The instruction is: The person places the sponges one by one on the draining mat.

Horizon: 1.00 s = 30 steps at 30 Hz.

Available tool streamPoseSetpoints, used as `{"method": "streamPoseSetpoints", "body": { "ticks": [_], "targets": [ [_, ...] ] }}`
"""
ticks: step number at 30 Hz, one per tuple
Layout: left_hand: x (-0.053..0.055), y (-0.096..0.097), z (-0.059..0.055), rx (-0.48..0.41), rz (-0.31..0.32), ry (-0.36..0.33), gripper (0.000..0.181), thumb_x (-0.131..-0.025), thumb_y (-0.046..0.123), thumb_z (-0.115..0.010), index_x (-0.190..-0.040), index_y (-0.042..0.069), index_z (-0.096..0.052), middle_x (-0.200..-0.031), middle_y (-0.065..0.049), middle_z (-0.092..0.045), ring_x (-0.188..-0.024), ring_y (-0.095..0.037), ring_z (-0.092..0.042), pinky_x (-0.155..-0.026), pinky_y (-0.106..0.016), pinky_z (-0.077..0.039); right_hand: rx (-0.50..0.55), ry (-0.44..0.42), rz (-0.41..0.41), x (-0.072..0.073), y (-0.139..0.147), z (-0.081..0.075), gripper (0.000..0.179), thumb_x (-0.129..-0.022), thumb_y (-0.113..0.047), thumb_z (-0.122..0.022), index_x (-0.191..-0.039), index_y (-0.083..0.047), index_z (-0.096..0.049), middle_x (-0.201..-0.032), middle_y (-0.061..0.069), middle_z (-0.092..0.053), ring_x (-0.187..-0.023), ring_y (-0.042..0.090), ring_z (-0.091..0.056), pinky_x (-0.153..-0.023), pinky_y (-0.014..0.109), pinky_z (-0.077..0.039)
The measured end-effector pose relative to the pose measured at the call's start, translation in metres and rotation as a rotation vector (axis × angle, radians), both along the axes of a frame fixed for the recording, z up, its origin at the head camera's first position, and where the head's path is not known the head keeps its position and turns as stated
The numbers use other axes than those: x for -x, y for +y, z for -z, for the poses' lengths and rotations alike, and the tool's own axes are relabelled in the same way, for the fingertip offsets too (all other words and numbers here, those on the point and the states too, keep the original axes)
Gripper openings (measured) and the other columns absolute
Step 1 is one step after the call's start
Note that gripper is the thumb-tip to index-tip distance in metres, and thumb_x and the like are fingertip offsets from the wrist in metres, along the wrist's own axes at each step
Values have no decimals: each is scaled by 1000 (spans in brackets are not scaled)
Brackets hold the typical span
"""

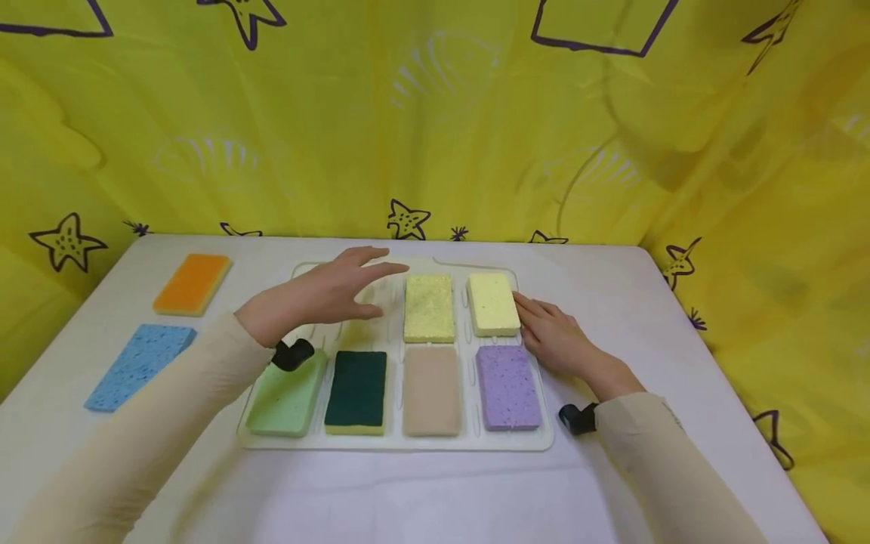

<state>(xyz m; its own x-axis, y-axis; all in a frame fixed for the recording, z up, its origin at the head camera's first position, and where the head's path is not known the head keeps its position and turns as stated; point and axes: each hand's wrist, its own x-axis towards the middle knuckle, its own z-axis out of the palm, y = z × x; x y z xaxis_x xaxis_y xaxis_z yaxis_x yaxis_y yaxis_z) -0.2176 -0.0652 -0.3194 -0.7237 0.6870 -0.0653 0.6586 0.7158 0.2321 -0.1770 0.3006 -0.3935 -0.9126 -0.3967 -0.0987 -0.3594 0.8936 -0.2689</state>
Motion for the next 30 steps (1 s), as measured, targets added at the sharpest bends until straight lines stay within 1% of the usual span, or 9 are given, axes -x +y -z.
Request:
{"method": "streamPoseSetpoints", "body": {
  "ticks": [6, 11, 17, 24, 30],
  "targets": [
    [-11, -22, -1, -23, -28, 33, 71, -90, 30, -73, -152, 21, -40, -159, -20, -31, -145, -43, -31, -114, -57, -36, 1, 5, 4, -1, -1, 1, 53, -106, -20, -39, -156, -6, -28, -163, 15, -24, -142, 48, -30, -102, 75, -30],
    [-19, -38, 3, -47, -55, 46, 72, -89, 31, -74, -152, 22, -40, -159, -20, -32, -144, -43, -33, -113, -61, -36, -2, 12, 5, -1, -1, 2, 53, -106, -20, -39, -156, -5, -28, -163, 16, -24, -142, 48, -30, -103, 75, -31],
    [-28, -53, 8, -78, -64, 94, 69, -90, 32, -73, -150, 19, -42, -156, -23, -35, -140, -46, -37, -112, -61, -36, -2, 6, 8, -1, -1, 2, 53, -106, -21, -39, -156, -5, -28, -163, 16, -25, -141, 48, -30, -102, 75, -31],
    [-37, -70, 10, -93, -120, 79, 71, -90, 35, -72, -152, 20, -40, -157, -23, -32, -142, -46, -33, -111, -63, -35, -3, 3, 12, 0, -2, 0, 54, -105, -19, -41, -155, -3, -29, -163, 18, -25, -141, 49, -30, -102, 75, -31],
    [-46, -84, 12, -99, -138, 95, 72, -89, 37, -73, -151, 19, -40, -157, -24, -31, -142, -47, -33, -111, -63, -36, 1, 2, 6, 0, -2, 0, 53, -105, -17, -41, -155, -2, -29, -162, 19, -25, -140, 50, -30, -102, 75, -31]
  ]
}}
